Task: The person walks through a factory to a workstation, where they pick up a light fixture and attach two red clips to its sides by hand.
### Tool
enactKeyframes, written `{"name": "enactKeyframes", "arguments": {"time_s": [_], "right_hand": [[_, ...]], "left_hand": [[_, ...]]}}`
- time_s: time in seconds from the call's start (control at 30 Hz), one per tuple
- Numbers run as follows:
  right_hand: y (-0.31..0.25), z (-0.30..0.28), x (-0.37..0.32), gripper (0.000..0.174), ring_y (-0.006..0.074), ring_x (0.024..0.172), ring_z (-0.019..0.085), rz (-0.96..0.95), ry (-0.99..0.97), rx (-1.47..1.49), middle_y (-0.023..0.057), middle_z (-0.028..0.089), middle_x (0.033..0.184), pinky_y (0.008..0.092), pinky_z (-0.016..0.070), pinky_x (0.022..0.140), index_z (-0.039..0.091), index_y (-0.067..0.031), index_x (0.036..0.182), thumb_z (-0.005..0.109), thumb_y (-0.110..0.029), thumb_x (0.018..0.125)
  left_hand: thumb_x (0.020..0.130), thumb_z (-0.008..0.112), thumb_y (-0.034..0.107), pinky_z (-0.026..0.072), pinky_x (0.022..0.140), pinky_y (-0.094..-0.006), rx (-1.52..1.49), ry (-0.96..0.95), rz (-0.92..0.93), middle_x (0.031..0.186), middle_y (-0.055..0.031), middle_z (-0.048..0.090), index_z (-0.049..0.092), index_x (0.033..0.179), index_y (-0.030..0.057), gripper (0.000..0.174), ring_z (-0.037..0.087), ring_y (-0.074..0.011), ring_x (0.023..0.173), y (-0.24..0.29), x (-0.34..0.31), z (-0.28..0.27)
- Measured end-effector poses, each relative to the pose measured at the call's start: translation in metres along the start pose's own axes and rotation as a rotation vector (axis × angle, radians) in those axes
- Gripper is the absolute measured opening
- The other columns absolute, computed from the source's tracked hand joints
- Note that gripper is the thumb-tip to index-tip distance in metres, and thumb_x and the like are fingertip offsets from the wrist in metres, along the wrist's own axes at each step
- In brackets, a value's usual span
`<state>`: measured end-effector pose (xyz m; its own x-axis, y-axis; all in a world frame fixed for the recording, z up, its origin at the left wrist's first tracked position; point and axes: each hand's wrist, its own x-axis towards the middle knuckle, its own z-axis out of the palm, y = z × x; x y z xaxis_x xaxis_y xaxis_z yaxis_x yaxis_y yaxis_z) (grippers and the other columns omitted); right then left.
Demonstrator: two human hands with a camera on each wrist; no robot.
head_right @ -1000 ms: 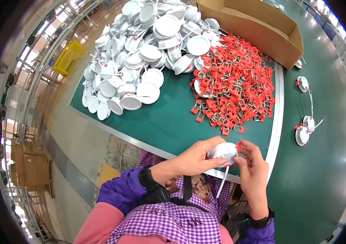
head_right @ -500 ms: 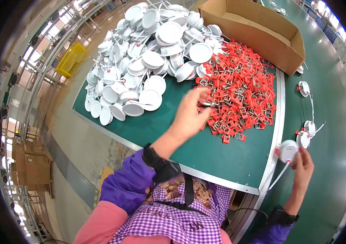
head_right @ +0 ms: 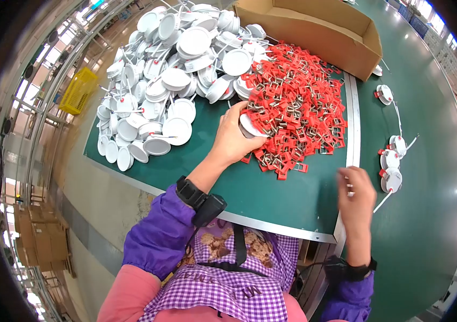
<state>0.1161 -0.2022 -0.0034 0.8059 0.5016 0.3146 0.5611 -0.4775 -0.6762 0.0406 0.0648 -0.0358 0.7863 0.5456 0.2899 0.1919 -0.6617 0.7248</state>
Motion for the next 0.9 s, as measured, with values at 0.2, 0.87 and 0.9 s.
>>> {"name": "enactKeyframes", "arguments": {"time_s": [0.2,0.87,0.9], "right_hand": [[-0.020,0.057,0.000,0.012,0.0313,0.075,0.057,-0.150,-0.157,-0.119,0.0126,0.056,0.082,0.0386,0.0455,0.066,0.060,-0.0005,0.087,0.061,-0.006,0.077],[-0.027,0.062,-0.011,0.013,0.0340,0.069,0.057,-0.089,-0.324,-0.464,0.0157,0.055,0.073,0.0423,0.0451,0.061,0.048,-0.0008,0.077,0.058,-0.009,0.074],[-0.027,0.061,-0.012,0.012,0.0355,0.066,0.056,-0.079,-0.319,-0.455,0.0163,0.055,0.072,0.0436,0.0442,0.060,0.049,-0.0007,0.075,0.058,-0.008,0.072]], "left_hand": [[0.058,0.077,0.023,0.0435,0.086,-0.0339,-0.185,-0.008,-0.089,0.109,-0.0147,0.051,0.048,0.120,0.0048,0.071,0.053,-0.0246,0.095,0.010,-0.009,-0.013],[0.089,0.055,0.036,0.0429,0.073,-0.0284,-1.121,0.175,-0.390,0.098,-0.0040,0.061,0.058,0.105,0.0059,0.034,0.055,-0.0130,0.086,0.017,-0.008,-0.061],[0.088,0.055,0.036,0.0434,0.069,-0.0261,-1.132,0.251,-0.405,0.095,-0.0028,0.061,0.059,0.104,0.0057,0.034,0.055,-0.0107,0.082,0.022,-0.009,-0.066]]}}
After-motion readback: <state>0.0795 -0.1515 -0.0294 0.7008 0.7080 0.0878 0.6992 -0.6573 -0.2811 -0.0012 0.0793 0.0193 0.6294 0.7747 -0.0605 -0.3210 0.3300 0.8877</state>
